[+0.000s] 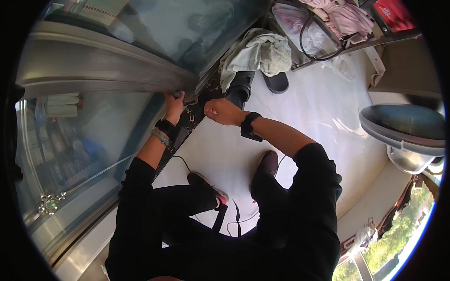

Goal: The person wipes a glass door with a cloth, then moves to a washing machine and cleans the rubber door seal by hand. The person uses a cloth to wipe the glass and the seal, focusing on the edges and crevices.

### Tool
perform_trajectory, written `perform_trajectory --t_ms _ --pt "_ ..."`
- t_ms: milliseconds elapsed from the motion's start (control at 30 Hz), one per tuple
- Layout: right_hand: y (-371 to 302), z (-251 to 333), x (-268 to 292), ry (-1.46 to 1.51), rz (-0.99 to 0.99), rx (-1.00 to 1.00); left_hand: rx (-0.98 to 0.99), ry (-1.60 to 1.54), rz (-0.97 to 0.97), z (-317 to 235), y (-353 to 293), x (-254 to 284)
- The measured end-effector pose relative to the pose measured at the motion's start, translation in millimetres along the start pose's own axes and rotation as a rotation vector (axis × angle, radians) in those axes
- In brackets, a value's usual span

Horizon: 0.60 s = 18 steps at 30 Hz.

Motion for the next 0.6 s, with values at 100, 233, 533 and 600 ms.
perform_trajectory --t_ms 100,233,533,600 --pt "4.2 -42.7 -24.4 0.047 0.026 -0.063 -0.088 -0.021 -0.054 9.4 -1.0 -2.3" --pt "-2.9 -48.1 -45.3 0.105 -0.005 -0.065 -0.136 -0.046 -0.046 18.3 -5.1 -3.3" --pt "-37.7 -17.4 -59.9 0.043 0.146 -0.175 0.239 0.037 -0.089 109.4 -3.5 1.9" --pt "-38.1 -4.0 -61.6 -0.001 0.201 -0.121 0.246 0.028 -0.065 111.2 11.0 -7.3"
Point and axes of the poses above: each hand's wrist, its own y-axis towards the middle knuckle, its own x-axis out of the back of the hand, z = x × y, the point moved 9 cm from there along y, towards the middle knuckle, and after that the axes turned 15 degrees about x, right-handed, at the moved point
